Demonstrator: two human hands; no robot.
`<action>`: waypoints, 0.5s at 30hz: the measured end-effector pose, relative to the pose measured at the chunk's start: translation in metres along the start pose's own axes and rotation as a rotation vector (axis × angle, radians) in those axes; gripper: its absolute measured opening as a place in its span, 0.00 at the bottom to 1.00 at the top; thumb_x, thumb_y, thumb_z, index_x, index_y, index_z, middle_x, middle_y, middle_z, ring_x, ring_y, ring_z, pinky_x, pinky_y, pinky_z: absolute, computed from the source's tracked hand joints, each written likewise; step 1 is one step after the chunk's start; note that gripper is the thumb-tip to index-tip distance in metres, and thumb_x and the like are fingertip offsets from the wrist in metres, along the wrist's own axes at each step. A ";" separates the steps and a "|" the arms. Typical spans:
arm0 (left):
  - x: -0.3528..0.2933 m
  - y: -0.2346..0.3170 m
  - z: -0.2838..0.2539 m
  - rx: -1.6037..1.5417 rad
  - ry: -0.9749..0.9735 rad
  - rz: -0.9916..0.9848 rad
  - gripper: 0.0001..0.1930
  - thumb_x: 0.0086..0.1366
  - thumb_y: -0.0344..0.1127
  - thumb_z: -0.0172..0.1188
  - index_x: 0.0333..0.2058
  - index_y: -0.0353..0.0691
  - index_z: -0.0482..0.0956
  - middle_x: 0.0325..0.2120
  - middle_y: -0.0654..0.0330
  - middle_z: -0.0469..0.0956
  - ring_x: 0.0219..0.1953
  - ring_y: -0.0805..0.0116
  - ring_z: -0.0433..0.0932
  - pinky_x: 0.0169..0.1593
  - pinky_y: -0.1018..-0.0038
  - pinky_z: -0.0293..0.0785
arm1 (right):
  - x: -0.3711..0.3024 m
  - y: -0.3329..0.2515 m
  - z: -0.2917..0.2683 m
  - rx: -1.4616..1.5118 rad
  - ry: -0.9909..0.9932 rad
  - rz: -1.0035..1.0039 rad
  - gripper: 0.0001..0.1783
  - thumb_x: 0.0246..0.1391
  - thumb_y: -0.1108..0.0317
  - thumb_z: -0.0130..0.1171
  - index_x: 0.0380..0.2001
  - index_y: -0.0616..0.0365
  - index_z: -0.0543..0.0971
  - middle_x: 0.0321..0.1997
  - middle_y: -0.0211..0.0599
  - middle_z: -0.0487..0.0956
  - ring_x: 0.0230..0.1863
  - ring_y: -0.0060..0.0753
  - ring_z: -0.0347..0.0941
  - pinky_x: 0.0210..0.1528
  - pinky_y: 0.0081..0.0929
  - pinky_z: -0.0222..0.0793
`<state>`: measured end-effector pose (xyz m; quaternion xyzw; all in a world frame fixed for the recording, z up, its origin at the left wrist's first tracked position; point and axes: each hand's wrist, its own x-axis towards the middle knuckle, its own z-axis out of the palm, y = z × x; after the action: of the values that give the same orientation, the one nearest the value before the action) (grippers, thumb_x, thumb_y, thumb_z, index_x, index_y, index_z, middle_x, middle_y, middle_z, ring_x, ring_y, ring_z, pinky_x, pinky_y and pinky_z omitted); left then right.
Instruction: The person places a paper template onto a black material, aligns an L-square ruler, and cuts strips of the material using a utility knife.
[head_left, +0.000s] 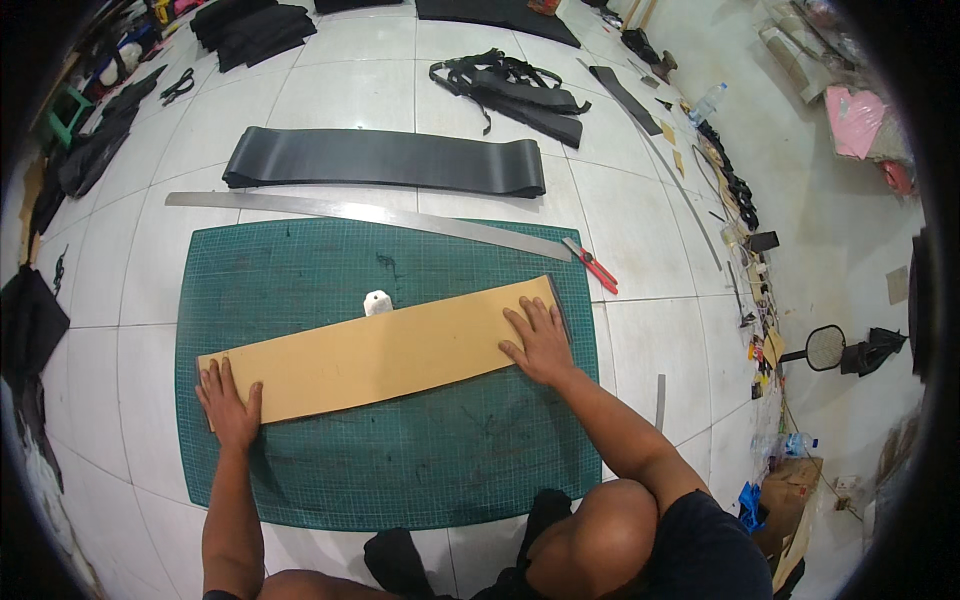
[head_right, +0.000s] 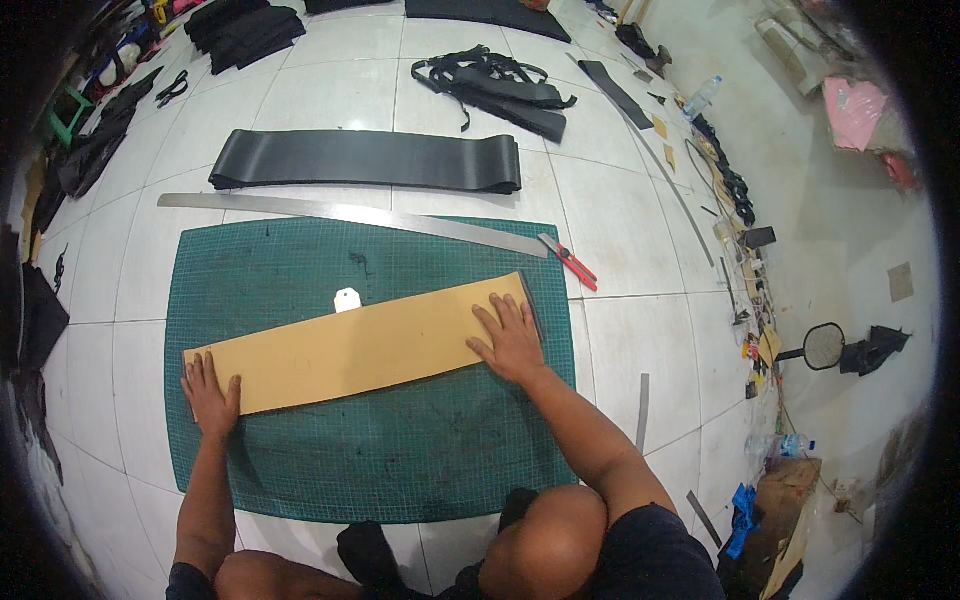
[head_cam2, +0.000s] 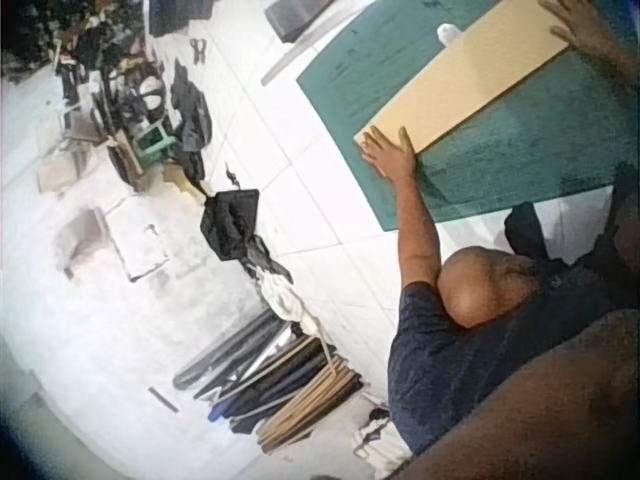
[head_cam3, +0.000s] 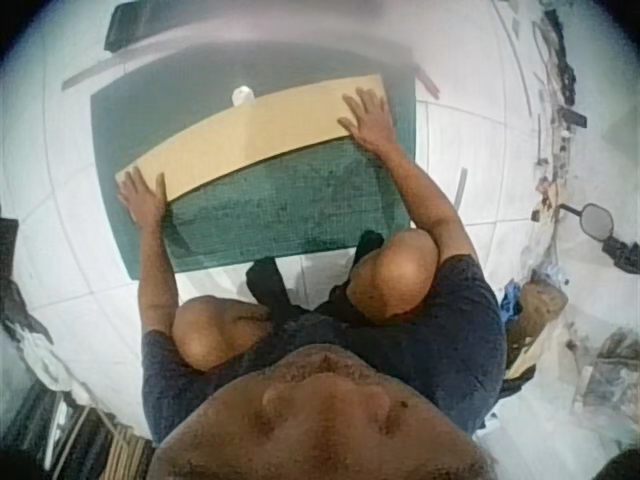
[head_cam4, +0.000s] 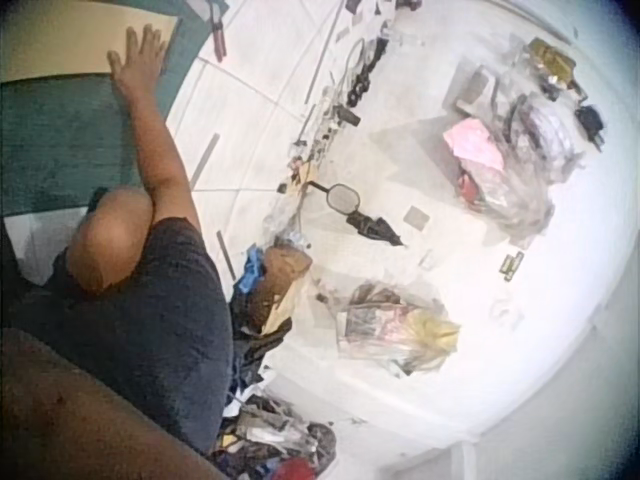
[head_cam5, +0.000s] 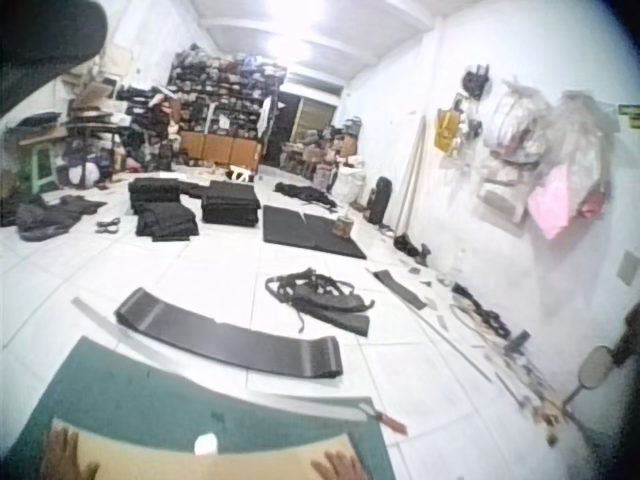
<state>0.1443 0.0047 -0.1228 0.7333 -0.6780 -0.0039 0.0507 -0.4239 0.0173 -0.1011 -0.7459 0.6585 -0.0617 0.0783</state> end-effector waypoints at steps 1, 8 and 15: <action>-0.001 0.000 0.000 0.003 -0.001 -0.004 0.40 0.66 0.54 0.57 0.70 0.39 0.58 0.70 0.41 0.56 0.73 0.38 0.49 0.74 0.43 0.38 | 0.000 -0.001 0.001 -0.011 0.000 -0.004 0.36 0.63 0.40 0.52 0.67 0.47 0.68 0.73 0.51 0.60 0.77 0.56 0.48 0.77 0.57 0.37; 0.001 0.005 -0.004 -0.035 -0.027 -0.025 0.42 0.65 0.60 0.57 0.69 0.38 0.59 0.70 0.42 0.55 0.74 0.39 0.49 0.74 0.45 0.36 | 0.005 -0.016 -0.007 -0.012 -0.023 -0.010 0.34 0.61 0.44 0.54 0.65 0.49 0.70 0.73 0.51 0.60 0.76 0.55 0.49 0.76 0.60 0.36; -0.001 0.004 -0.001 -0.042 0.008 -0.007 0.42 0.66 0.60 0.55 0.69 0.37 0.59 0.70 0.42 0.55 0.74 0.40 0.48 0.74 0.45 0.36 | 0.007 -0.098 0.009 -0.073 0.002 -0.290 0.29 0.58 0.57 0.58 0.62 0.54 0.72 0.70 0.54 0.64 0.73 0.59 0.56 0.73 0.66 0.42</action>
<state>0.1403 0.0057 -0.1217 0.7346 -0.6748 -0.0155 0.0685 -0.3259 0.0221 -0.0909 -0.8355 0.5458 -0.0492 0.0404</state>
